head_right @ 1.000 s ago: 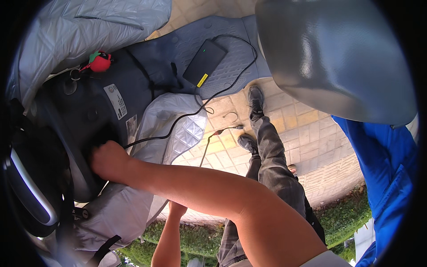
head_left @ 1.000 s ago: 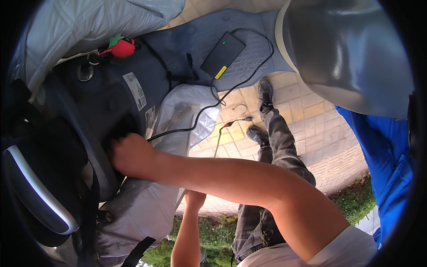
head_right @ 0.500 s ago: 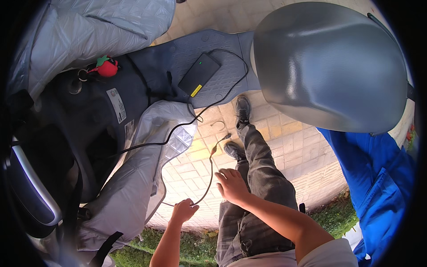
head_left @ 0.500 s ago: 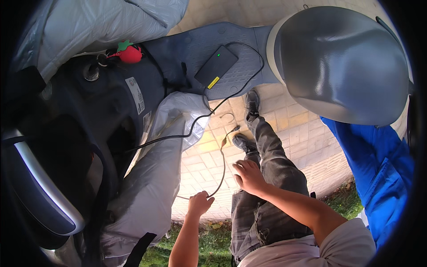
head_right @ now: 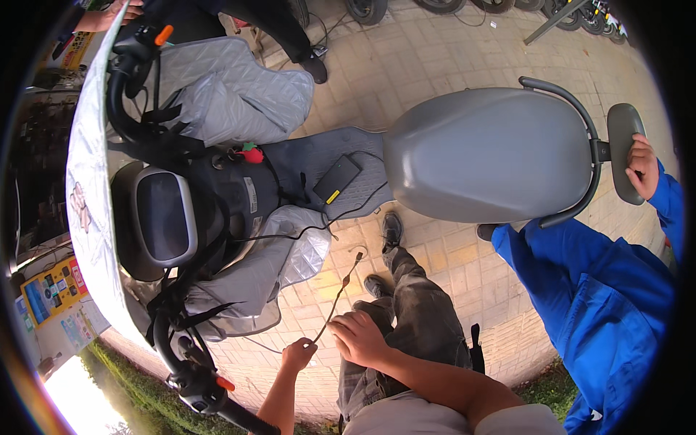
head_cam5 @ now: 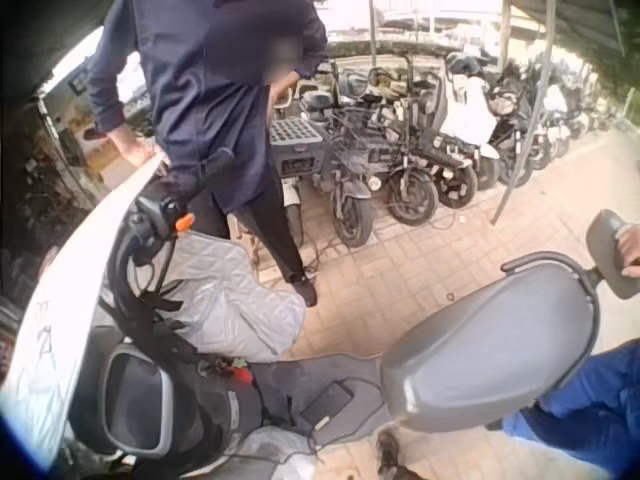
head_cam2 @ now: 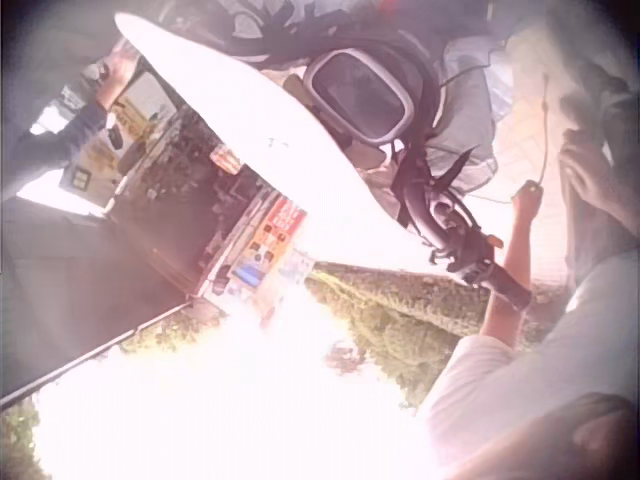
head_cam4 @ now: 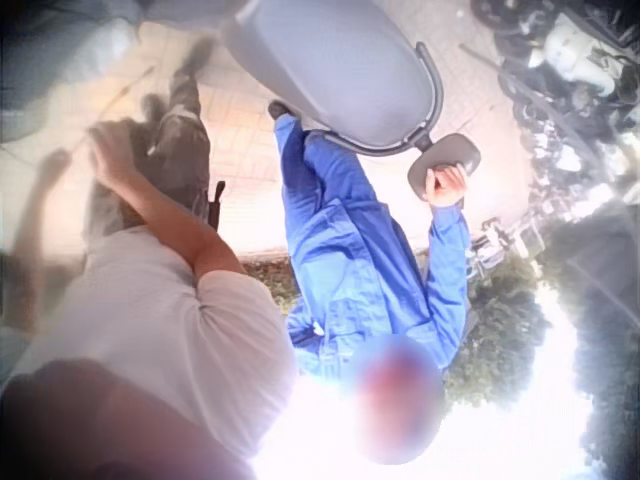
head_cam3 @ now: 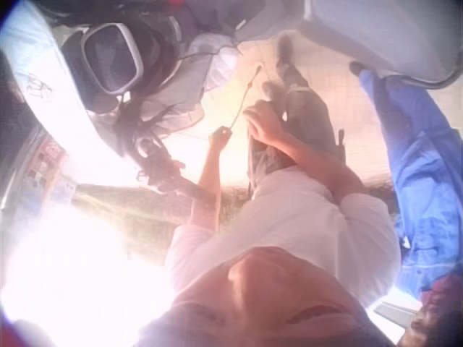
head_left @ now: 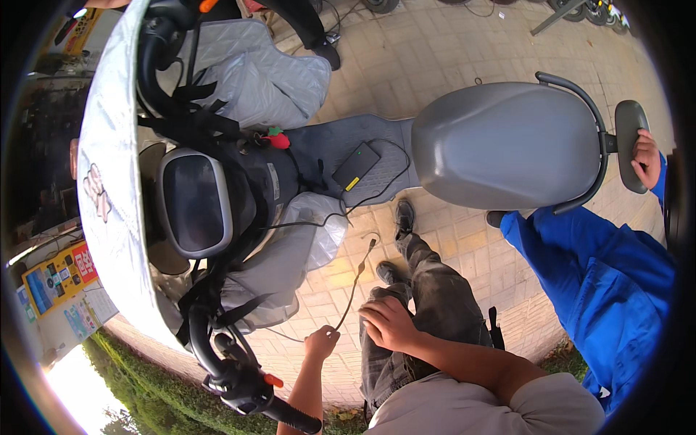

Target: The person opens the seat compartment of an electric scooter, retrieves a charger, and uses a multimeter and screwdriver to test and adjust the charger's internal components. The person measures voltage and manipulates wires inside the charger casing.

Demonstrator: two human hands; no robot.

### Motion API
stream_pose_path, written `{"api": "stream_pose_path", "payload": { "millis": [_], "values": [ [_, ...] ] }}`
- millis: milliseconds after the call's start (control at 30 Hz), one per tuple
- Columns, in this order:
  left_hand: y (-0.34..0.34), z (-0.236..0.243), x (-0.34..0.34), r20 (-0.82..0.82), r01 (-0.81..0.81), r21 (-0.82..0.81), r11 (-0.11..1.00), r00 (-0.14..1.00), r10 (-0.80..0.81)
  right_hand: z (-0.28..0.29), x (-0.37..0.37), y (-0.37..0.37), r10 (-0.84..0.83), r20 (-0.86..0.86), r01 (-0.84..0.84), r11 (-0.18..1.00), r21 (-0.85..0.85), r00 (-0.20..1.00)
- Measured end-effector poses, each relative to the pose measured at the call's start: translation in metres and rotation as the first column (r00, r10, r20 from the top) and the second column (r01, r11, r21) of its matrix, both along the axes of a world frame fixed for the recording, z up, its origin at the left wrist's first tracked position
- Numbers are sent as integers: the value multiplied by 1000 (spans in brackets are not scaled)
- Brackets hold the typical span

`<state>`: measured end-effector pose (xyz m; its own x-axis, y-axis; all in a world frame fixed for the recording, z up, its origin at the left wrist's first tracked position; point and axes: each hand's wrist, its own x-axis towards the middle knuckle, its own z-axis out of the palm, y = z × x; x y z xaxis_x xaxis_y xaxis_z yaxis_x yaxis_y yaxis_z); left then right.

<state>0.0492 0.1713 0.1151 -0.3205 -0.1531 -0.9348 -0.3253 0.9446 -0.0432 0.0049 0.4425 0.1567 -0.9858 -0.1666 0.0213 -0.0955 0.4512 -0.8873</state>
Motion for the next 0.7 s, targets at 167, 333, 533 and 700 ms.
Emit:
{"api": "stream_pose_path", "payload": {
  "millis": [167, 333, 533, 700],
  "values": [
    [-30, 45, 30, -149, -60, 95, 994, 986, 74, -26, 23, -40, 257, -126, -253, 966, 44, 958],
    [-101, 48, 100, -476, -109, 245, 963, 852, 217, 29, 41, -23, 307, -238, -302, 951, 58, 921],
    [-121, 143, 115, -344, -481, 473, 739, 671, 657, 15, 74, -70, 499, 94, -498, 793, 352, 861],
    [-184, 224, 160, -261, -420, 837, 351, 258, 930, 8, 99, -191, 739, 70, -725, 630, 280, 670]
  ]
}}
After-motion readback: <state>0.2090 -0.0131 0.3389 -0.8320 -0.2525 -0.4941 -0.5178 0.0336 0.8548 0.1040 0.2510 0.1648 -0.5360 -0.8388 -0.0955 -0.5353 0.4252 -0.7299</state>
